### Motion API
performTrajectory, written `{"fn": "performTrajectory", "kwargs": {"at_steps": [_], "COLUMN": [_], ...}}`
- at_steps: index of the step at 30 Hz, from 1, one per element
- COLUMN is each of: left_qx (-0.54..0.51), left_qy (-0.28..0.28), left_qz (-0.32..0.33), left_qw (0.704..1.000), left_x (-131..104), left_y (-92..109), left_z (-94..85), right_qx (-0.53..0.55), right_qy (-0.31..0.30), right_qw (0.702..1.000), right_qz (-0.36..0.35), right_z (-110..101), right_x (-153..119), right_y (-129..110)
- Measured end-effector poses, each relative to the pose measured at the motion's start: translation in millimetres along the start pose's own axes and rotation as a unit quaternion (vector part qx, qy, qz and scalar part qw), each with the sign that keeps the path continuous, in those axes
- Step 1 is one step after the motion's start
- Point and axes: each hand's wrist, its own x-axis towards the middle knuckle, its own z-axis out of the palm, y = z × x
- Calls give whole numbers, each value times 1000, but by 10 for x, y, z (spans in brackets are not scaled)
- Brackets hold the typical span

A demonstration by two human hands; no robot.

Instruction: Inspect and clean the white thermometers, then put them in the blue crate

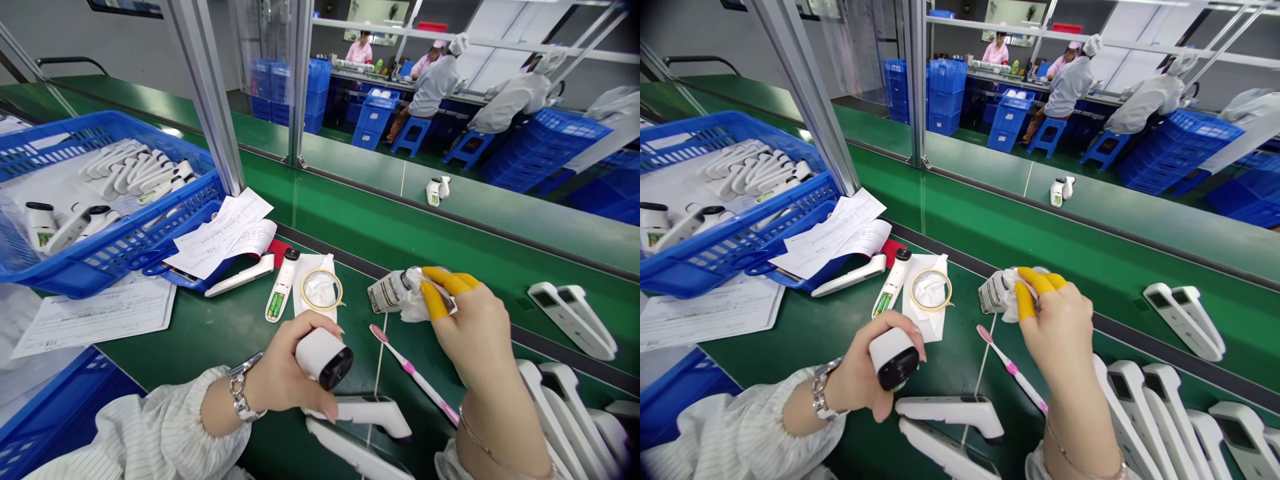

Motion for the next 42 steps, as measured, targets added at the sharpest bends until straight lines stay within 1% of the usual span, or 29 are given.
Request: {"fn": "performTrajectory", "kwargs": {"at_steps": [2, 4, 5, 7, 11, 18, 20, 22, 23, 25, 26, 28, 30, 32, 34, 36, 40, 42], "left_qx": [-104, -184, -207, -232, -268, -301, -315, -325, -329, -336, -341, -353, -363, -366, -358, -344, -310, -290], "left_qy": [-23, -38, -41, -40, -33, -23, -18, -16, -18, -17, -14, -7, -1, 2, -3, -18, -37, -37], "left_qz": [-47, -68, -69, -68, -92, -123, -133, -139, -142, -147, -150, -155, -164, -180, -194, -204, -219, -240], "left_qw": [993, 980, 975, 970, 958, 945, 940, 935, 933, 930, 928, 923, 917, 913, 913, 916, 925, 926], "left_x": [9, 34, 50, 78, 100, 92, 89, 84, 80, 71, 66, 55, 48, 48, 59, 75, 98, 98], "left_y": [-10, -23, -31, -46, -59, -64, -72, -79, -81, -83, -83, -79, -70, -53, -32, -16, -12, -15], "left_z": [-4, 1, 5, 12, 20, 32, 34, 36, 37, 42, 46, 58, 74, 91, 103, 107, 84, 64], "right_qx": [-32, -59, -68, -69, -68, -84, -79, -50, -18, 94, 163, 284, 357, 378, 377, 357, 315, 313], "right_qy": [-11, -22, -26, -31, -39, -69, -57, -26, -3, 36, 44, 39, 28, 27, 23, 26, 80, 79], "right_qw": [999, 998, 997, 997, 997, 994, 995, 998, 1000, 994, 983, 950, 916, 900, 896, 901, 917, 918], "right_qz": [-11, -14, -11, -3, 13, 8, 0, -16, -24, -50, -73, -128, -180, -213, -234, -246, -233, -232], "right_z": [4, 8, 8, 5, -4, 34, 18, -41, -85, -186, -235, -308, -337, -323, -285, -243, -198, -194], "right_x": [-3, -9, -13, -18, -19, 20, 16, -23, -57, -149, -199, -292, -353, -374, -368, -352, -347, -363], "right_y": [1, -14, -24, -40, -46, 12, 5, -56, -111, -267, -360, -547, -704, -810, -867, -891, -896, -895]}}
